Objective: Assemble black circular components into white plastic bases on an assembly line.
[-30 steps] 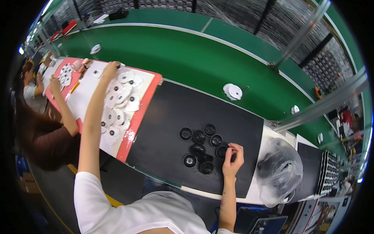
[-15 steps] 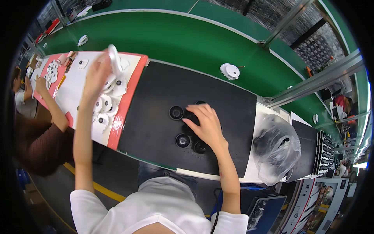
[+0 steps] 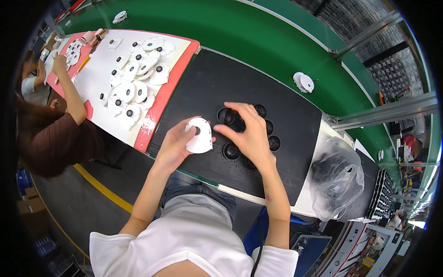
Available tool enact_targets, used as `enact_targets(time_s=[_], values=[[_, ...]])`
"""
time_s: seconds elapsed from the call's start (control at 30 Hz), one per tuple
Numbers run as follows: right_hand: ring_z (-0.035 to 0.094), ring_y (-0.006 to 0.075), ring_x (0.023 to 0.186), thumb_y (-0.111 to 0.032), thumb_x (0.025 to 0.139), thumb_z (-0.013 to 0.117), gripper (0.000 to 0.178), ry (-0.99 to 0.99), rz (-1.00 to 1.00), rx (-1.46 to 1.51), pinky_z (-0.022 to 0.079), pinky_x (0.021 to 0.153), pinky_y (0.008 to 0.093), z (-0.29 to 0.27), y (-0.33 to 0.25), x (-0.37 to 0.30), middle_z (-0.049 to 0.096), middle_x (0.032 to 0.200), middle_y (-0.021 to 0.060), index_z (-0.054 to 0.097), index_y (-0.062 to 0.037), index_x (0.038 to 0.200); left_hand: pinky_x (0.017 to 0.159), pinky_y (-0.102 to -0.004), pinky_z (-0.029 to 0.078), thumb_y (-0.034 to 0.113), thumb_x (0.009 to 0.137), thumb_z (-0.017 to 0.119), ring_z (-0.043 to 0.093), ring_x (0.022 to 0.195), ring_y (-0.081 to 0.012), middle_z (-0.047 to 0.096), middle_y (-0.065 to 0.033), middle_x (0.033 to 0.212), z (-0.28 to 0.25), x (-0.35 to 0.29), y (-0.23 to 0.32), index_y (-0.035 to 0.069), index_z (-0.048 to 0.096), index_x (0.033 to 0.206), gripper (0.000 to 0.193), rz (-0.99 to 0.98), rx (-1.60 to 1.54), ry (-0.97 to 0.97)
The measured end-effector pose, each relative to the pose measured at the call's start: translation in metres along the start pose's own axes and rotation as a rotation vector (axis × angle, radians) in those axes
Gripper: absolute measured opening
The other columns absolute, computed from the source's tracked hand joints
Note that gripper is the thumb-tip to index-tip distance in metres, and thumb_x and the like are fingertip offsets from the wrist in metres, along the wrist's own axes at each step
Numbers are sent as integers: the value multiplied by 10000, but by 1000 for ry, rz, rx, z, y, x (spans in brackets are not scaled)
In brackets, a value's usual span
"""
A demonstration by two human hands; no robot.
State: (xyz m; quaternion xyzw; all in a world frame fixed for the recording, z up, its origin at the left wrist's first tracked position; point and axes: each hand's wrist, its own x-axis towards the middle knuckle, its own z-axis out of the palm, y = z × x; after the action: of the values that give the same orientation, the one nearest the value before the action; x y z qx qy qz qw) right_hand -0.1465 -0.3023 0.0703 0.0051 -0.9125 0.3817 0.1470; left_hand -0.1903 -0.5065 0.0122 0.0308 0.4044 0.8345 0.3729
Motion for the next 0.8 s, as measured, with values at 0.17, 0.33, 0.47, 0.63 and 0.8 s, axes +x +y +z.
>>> enact_targets(time_s=[0.17, 0.33, 0.47, 0.63, 0.8], values=[[602, 253, 1199, -1, 664, 859, 539, 56, 7, 381, 455, 1038, 355, 12, -13, -43, 654, 1220, 155, 601, 5, 1138, 937, -418, 565, 165, 1037, 478, 621, 1149, -237, 571, -156, 1309, 24, -8, -6, -22, 412, 1417, 429, 31, -7, -17], [641, 285, 1142, -37, 665, 853, 570, 128, -28, 200, 473, 1012, 366, 2, -24, -57, 669, 1202, 194, 627, 35, 1183, 970, -459, 537, 214, 1065, 380, 536, 1281, -287, 471, -184, 1432, 31, -24, 9, 13, 225, 1532, 532, -22, -345, -207], [635, 293, 1161, -68, 662, 854, 567, 152, -9, 150, 471, 1015, 372, -8, -37, -61, 673, 1196, 215, 638, 42, 1174, 1053, -409, 475, 232, 1035, 499, 508, 1312, -237, 450, -126, 1474, 19, -28, 4, 48, 233, 1545, 604, -16, -346, -359], [607, 247, 922, -141, 659, 843, 535, 154, -132, 56, 524, 800, 337, -14, -58, -60, 586, 1067, 133, 690, 27, 1144, 977, -397, 521, 510, 949, 584, 614, 1180, -271, 562, -189, 1334, 33, -32, -4, -51, 368, 1449, 782, -64, -136, -320], [615, 245, 928, -130, 636, 842, 555, 82, -174, 35, 532, 769, 316, -8, -54, -57, 605, 1066, 150, 685, 29, 1144, 908, -401, 569, 567, 951, 537, 665, 1086, -305, 602, -215, 1255, 30, -37, -2, -61, 403, 1406, 787, -81, -107, -337]])
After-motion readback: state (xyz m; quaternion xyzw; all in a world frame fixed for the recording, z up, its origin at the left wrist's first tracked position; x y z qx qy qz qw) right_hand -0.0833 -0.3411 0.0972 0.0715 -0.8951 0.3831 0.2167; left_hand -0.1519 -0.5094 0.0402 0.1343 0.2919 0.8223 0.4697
